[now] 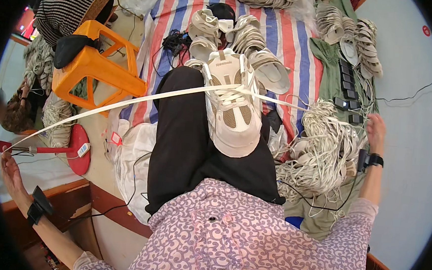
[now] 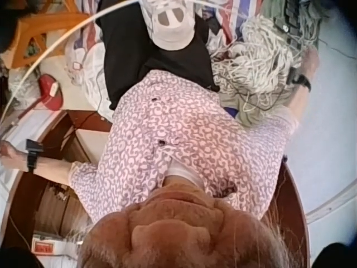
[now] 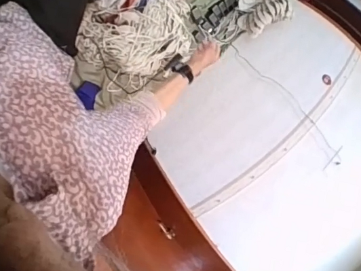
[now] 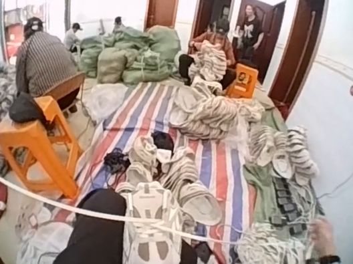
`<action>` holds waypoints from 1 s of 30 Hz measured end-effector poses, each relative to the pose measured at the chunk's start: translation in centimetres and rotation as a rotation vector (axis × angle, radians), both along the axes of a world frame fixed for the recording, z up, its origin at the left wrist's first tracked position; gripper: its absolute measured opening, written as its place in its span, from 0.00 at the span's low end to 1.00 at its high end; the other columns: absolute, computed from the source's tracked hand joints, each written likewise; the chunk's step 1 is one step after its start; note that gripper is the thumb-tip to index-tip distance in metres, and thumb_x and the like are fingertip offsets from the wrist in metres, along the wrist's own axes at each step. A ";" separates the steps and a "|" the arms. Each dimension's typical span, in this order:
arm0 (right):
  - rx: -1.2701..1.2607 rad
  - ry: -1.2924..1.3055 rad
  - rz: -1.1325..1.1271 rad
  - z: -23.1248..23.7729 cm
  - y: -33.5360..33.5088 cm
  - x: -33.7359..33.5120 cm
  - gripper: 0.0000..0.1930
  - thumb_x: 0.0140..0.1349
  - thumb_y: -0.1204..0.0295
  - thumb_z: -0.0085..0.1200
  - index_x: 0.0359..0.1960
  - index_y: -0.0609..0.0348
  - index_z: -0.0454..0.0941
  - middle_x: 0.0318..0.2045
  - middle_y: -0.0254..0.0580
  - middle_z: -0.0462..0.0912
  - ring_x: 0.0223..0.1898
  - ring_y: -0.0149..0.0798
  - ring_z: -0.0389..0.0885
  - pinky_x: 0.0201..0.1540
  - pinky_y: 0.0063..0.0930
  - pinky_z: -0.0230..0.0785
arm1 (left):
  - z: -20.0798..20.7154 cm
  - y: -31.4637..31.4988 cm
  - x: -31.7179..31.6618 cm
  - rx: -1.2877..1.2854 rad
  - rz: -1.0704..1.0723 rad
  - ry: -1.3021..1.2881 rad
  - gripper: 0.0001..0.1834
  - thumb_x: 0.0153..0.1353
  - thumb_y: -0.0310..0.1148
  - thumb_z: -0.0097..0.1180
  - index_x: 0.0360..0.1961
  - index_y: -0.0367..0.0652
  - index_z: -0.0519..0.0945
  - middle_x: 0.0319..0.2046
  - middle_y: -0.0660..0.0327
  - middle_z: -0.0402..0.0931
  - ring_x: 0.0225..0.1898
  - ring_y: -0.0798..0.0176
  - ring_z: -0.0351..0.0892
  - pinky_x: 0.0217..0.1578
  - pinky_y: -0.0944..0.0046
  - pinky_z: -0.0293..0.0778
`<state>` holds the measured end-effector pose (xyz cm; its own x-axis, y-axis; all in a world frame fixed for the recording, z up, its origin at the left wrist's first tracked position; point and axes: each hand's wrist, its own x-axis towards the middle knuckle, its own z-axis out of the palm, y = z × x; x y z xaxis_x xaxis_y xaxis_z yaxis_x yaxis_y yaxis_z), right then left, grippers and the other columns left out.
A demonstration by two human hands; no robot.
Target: The recorder is lacing a white sneaker by hand in a manufacturing or assembly setting.
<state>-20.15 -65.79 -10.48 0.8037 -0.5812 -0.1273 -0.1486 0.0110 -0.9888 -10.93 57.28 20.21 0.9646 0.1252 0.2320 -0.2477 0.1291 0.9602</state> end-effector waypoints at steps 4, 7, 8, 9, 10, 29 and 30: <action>0.040 0.032 0.229 3.0 21.7 10.0 0.09 0.66 0.66 0.61 0.43 0.55 0.80 0.33 0.31 0.84 0.26 0.20 0.76 0.24 0.11 0.63 | 3.9 2.3 -1.4 0.116 0.071 -0.065 0.21 0.73 0.26 0.44 0.65 0.28 0.65 0.57 0.51 0.73 0.51 0.66 0.77 0.48 0.71 0.77; 0.044 0.038 0.416 5.2 30.8 12.1 0.06 0.63 0.71 0.62 0.38 0.60 0.83 0.29 0.32 0.84 0.26 0.20 0.76 0.26 0.14 0.65 | -4.4 -15.1 6.0 0.032 0.093 -0.005 0.22 0.73 0.27 0.47 0.64 0.29 0.66 0.55 0.53 0.74 0.49 0.67 0.77 0.49 0.70 0.76; 0.090 -0.012 0.523 5.9 33.8 13.1 0.05 0.62 0.72 0.63 0.36 0.61 0.84 0.28 0.32 0.84 0.26 0.21 0.76 0.26 0.14 0.64 | -3.7 -20.2 4.8 0.050 0.143 -0.004 0.22 0.73 0.28 0.48 0.64 0.29 0.66 0.54 0.53 0.75 0.48 0.67 0.77 0.50 0.70 0.76; 0.095 -0.027 0.609 6.3 36.2 14.3 0.05 0.62 0.74 0.63 0.36 0.62 0.85 0.28 0.33 0.84 0.25 0.21 0.76 0.26 0.14 0.65 | -2.5 -18.9 4.6 0.071 0.210 -0.010 0.22 0.73 0.28 0.49 0.64 0.29 0.66 0.54 0.54 0.75 0.47 0.67 0.77 0.50 0.69 0.76; 0.086 -0.028 0.670 6.5 37.3 15.0 0.05 0.61 0.76 0.63 0.37 0.63 0.85 0.27 0.33 0.84 0.25 0.22 0.76 0.27 0.15 0.66 | -2.2 -18.7 4.4 0.077 0.252 -0.004 0.22 0.73 0.29 0.49 0.64 0.29 0.66 0.53 0.54 0.75 0.47 0.68 0.77 0.51 0.69 0.76; -0.034 0.080 0.669 8.4 40.7 17.3 0.07 0.53 0.79 0.61 0.33 0.65 0.87 0.21 0.31 0.81 0.23 0.22 0.74 0.25 0.18 0.65 | -18.7 -53.5 9.4 0.559 -0.265 0.294 0.10 0.68 0.31 0.58 0.34 0.35 0.85 0.21 0.74 0.71 0.23 0.81 0.63 0.23 0.76 0.56; -0.124 0.059 0.675 8.3 40.8 17.7 0.08 0.51 0.79 0.60 0.32 0.65 0.87 0.20 0.31 0.81 0.22 0.22 0.74 0.26 0.19 0.66 | -19.5 -54.0 9.7 0.674 -0.277 0.155 0.11 0.68 0.31 0.57 0.34 0.33 0.85 0.22 0.73 0.74 0.24 0.81 0.66 0.24 0.75 0.59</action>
<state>-2.41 -25.03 -2.19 0.9886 0.0313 -0.1470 -0.1370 -0.2156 -0.9668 -1.27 3.32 0.70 0.9681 -0.2487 0.0312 -0.1468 -0.4617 0.8748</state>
